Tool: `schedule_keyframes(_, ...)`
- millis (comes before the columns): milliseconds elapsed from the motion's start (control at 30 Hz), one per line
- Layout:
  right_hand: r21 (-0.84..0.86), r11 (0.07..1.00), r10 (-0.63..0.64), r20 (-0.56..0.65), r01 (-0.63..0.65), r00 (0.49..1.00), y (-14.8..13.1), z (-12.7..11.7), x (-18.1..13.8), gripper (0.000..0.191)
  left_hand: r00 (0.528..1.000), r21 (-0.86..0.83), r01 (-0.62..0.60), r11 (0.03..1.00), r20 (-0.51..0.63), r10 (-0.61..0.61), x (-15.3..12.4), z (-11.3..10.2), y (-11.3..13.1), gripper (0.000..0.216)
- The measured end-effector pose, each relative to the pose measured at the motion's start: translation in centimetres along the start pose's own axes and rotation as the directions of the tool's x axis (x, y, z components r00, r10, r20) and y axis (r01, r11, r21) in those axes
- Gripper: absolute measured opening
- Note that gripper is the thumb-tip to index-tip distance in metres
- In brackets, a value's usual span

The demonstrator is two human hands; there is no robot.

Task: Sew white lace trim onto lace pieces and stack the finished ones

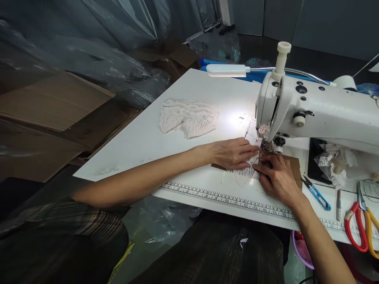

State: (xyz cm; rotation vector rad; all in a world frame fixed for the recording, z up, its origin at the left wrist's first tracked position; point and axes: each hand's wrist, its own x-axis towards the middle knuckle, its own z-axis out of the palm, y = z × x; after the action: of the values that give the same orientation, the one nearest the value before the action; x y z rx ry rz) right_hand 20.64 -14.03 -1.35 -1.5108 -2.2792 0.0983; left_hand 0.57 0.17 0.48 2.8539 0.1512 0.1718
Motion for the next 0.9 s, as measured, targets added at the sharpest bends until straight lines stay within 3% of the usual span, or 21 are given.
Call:
schedule_keyframes(233,-0.05,0.998,-0.022,-0.002,0.022,1.0,-0.1,0.0,0.0,0.039,0.999,0.324,-0.037,0.945,0.029,0.029,-0.1,0.0,1.2,0.041)
schedule_keyframes(400,-0.1,0.992,-0.091,-0.087,0.082,0.992,0.5,0.3,0.5,0.035,1.0,0.474,-0.002,0.88,-0.018,0.012,0.4,0.2,1.3,0.044)
schedule_keyframes(633,-0.139,0.989,-0.063,-0.091,0.05,0.994,0.7,0.2,1.0,0.033,0.991,0.434,0.053,0.899,-0.131,0.005,0.4,0.6,0.4,0.043)
schedule_keyframes(900,-0.119,0.993,-0.038,-0.087,0.028,0.995,0.6,0.4,0.8,0.033,0.987,0.365,0.073,0.928,-0.162,-0.014,0.2,1.1,0.1,0.042)
